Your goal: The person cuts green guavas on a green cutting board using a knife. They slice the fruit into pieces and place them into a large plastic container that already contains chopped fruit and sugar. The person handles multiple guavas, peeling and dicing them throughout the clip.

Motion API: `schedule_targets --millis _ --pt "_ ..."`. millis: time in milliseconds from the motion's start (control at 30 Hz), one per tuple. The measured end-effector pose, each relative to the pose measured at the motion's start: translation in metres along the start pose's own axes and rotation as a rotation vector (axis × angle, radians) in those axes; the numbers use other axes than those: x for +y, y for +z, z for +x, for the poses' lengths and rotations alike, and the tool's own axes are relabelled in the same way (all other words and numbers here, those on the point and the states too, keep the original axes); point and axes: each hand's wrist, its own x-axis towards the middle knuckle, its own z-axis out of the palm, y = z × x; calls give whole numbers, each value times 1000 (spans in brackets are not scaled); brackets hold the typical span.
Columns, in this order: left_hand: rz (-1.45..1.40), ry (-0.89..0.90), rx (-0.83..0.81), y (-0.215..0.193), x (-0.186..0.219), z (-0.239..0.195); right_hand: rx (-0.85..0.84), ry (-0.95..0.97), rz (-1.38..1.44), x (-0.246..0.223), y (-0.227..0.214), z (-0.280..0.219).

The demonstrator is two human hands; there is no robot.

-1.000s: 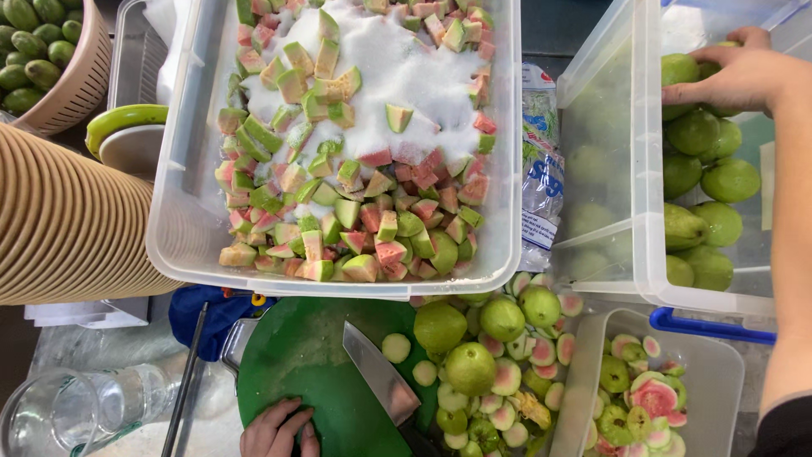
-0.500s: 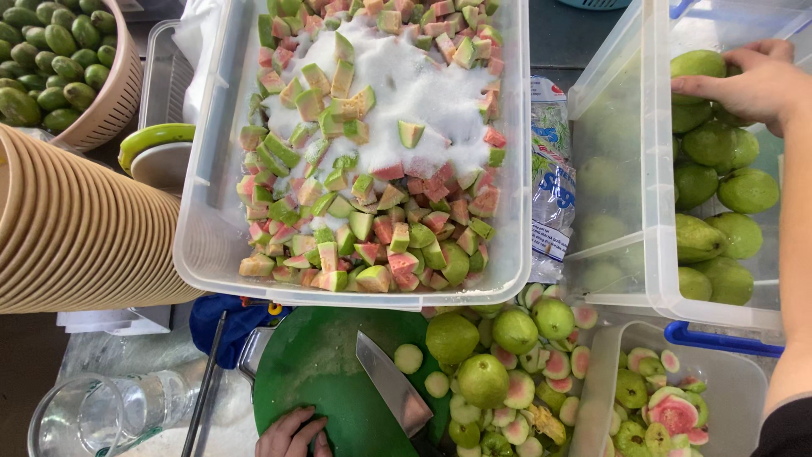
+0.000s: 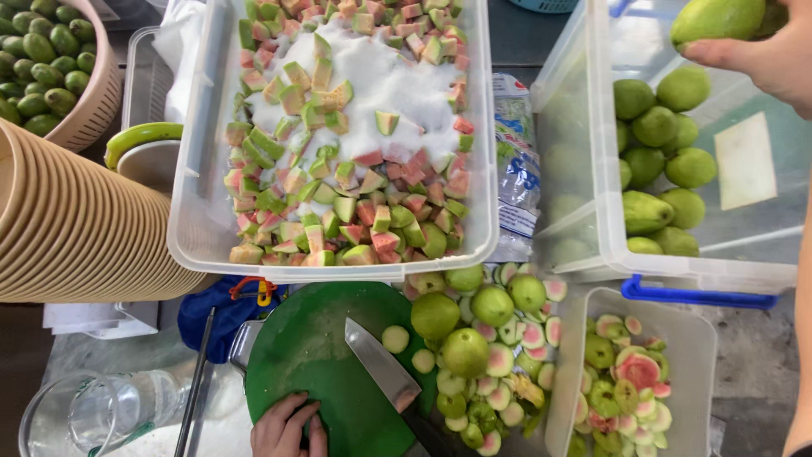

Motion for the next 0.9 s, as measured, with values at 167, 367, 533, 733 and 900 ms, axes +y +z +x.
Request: schedule_targets --millis 167,367,533,733,900 --pt "0 -2 -45 -10 9 10 -9 -433 -22 -135 -9 -164" --pt "12 11 -11 -14 25 19 -605 -255 81 -233 90 -282" --pt "16 -30 -25 -29 44 22 -693 -205 -240 -209 148 -278" --pt "0 -45 -51 -36 52 22 -769 -197 -306 -204 148 -282" --pt "13 -37 -27 -30 49 21 -294 50 -111 -193 61 -271"
